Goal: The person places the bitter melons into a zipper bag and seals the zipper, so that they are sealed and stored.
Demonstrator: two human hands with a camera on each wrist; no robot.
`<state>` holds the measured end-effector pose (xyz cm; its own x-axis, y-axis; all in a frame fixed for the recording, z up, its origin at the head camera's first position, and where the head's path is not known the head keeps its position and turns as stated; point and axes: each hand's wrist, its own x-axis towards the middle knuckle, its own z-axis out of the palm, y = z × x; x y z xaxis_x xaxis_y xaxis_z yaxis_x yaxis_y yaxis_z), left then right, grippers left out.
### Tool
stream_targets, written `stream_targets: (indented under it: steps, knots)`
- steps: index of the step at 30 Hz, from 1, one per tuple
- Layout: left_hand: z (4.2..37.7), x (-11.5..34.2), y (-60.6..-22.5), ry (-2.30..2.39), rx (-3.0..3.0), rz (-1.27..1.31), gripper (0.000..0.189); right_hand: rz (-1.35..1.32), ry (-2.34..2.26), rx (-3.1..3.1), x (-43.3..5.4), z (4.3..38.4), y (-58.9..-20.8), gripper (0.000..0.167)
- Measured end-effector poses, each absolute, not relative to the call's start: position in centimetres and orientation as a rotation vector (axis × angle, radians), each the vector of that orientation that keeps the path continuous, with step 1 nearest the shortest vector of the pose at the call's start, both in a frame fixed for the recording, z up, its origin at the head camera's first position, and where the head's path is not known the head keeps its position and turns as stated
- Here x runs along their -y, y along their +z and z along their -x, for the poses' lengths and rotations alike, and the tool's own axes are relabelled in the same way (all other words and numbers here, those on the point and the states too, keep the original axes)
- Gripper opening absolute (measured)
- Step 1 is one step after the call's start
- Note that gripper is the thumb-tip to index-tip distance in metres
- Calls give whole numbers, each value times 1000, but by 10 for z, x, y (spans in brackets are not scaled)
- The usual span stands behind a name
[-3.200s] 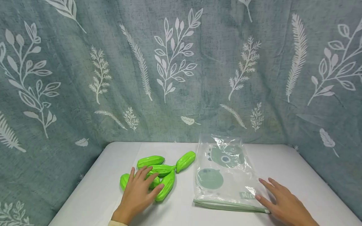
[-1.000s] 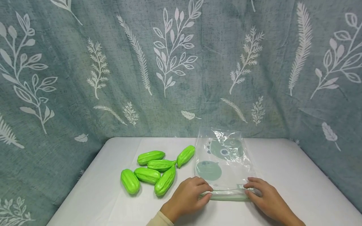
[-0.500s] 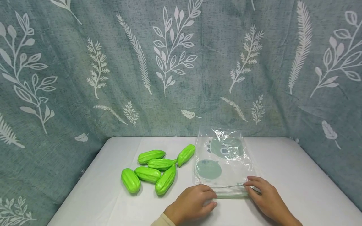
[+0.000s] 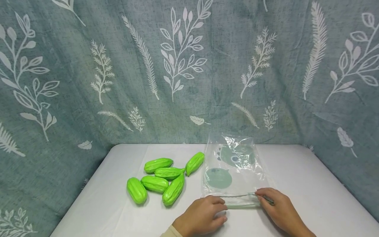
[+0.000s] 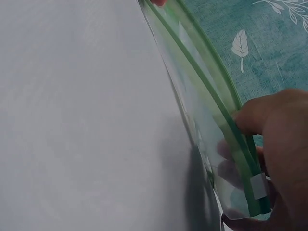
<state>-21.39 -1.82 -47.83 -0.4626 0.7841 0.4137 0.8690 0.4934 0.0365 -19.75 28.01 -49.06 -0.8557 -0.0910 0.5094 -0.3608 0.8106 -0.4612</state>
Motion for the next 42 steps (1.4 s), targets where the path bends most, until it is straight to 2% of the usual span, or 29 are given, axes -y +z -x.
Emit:
stream_targets:
  steps: [11, 24, 33, 42]
  knots:
    - [216, 20, -482, -369, 2435, 1359, 27, -341, 765, 2581, -275, 198, -491, 29]
    - [217, 20, -484, -412, 2494, 1293, 30, -522, 780, 2475, -273, 190, -493, 40]
    - [213, 21, -484, -456, 2518, 1287, 35, -404, 598, 2567, -274, 182, -491, 28]
    - [214, 21, -483, -438, 2522, 1279, 38, -308, 602, 2687, -270, 180, -485, 27]
